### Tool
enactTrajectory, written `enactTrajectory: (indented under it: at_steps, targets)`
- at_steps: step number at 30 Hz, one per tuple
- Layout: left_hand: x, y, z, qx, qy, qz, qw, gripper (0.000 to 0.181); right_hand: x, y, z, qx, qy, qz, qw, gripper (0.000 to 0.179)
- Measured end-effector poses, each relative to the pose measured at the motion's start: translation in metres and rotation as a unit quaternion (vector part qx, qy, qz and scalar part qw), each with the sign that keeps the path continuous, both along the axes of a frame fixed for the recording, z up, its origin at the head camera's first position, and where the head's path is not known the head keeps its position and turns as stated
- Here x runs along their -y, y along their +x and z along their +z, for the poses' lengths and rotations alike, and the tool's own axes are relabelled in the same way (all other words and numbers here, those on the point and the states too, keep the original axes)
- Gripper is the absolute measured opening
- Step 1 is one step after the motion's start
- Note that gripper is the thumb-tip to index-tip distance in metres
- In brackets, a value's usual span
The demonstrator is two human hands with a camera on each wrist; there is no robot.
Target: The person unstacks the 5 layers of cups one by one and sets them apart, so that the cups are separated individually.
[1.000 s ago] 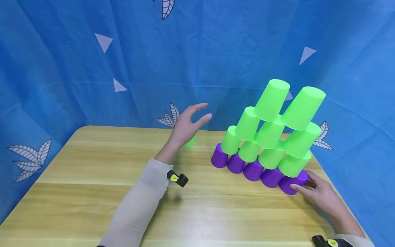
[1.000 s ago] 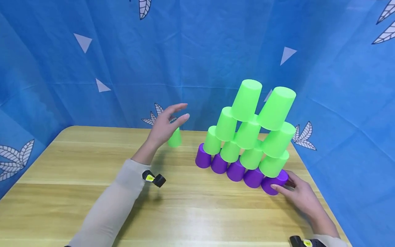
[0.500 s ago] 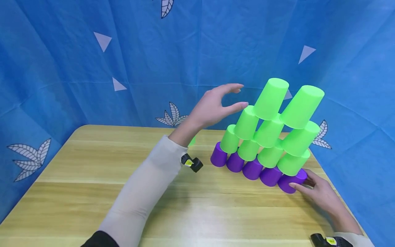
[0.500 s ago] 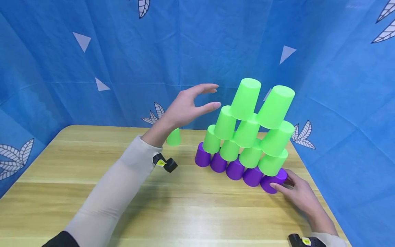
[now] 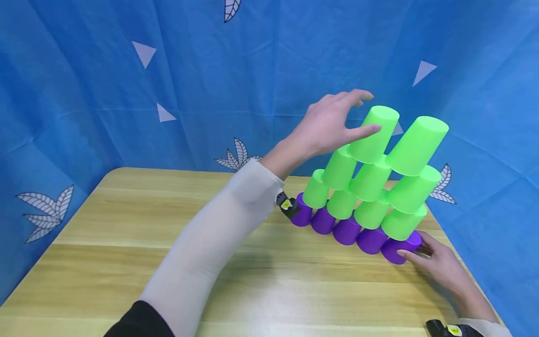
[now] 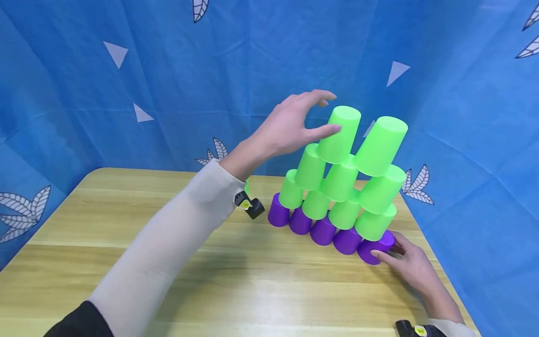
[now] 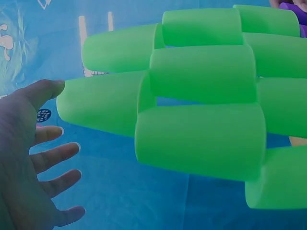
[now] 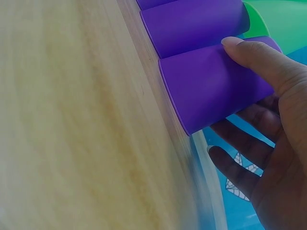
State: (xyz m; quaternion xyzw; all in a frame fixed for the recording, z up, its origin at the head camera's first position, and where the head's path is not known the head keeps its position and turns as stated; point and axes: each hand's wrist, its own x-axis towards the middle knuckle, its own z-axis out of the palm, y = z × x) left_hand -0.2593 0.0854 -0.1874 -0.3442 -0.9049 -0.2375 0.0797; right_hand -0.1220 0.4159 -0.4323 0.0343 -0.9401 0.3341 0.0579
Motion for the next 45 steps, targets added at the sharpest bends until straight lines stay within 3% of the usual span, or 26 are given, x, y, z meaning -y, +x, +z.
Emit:
enactTrajectory:
  at_steps: [4,10,22,27,33,40,45]
  targets:
    - [-0.011,-0.003,0.005,0.027,0.007,-0.017,0.9995,0.07,-0.001,0.002,-0.001,-0.005,-0.002,0.0,1.0,0.055]
    - [-0.021,-0.008,0.004,0.062,0.024,-0.034,0.9972,0.07,-0.002,0.003,-0.001,-0.002,-0.002,0.0,1.0,0.054]
    - [-0.013,-0.005,0.005,0.108,0.095,-0.064,0.9875,0.057,-0.003,0.004,0.0,0.007,0.003,0.001,1.0,0.055]
    - [0.005,-0.002,0.008,0.09,0.12,-0.06,0.9869,0.057,-0.002,0.004,0.0,0.007,0.004,0.001,1.0,0.056]
    - [0.034,-0.002,0.005,0.053,0.151,-0.03,0.9866,0.058,-0.002,0.004,0.0,0.007,0.009,-0.001,0.9999,0.059]
    - [0.074,-0.007,-0.01,0.012,0.209,0.006,0.9778,0.053,-0.001,0.004,0.001,0.009,0.009,0.001,0.9999,0.059]
    - [0.104,-0.011,-0.025,0.007,0.234,0.035,0.9715,0.052,-0.003,0.006,0.002,0.004,0.014,0.011,0.9998,0.055]
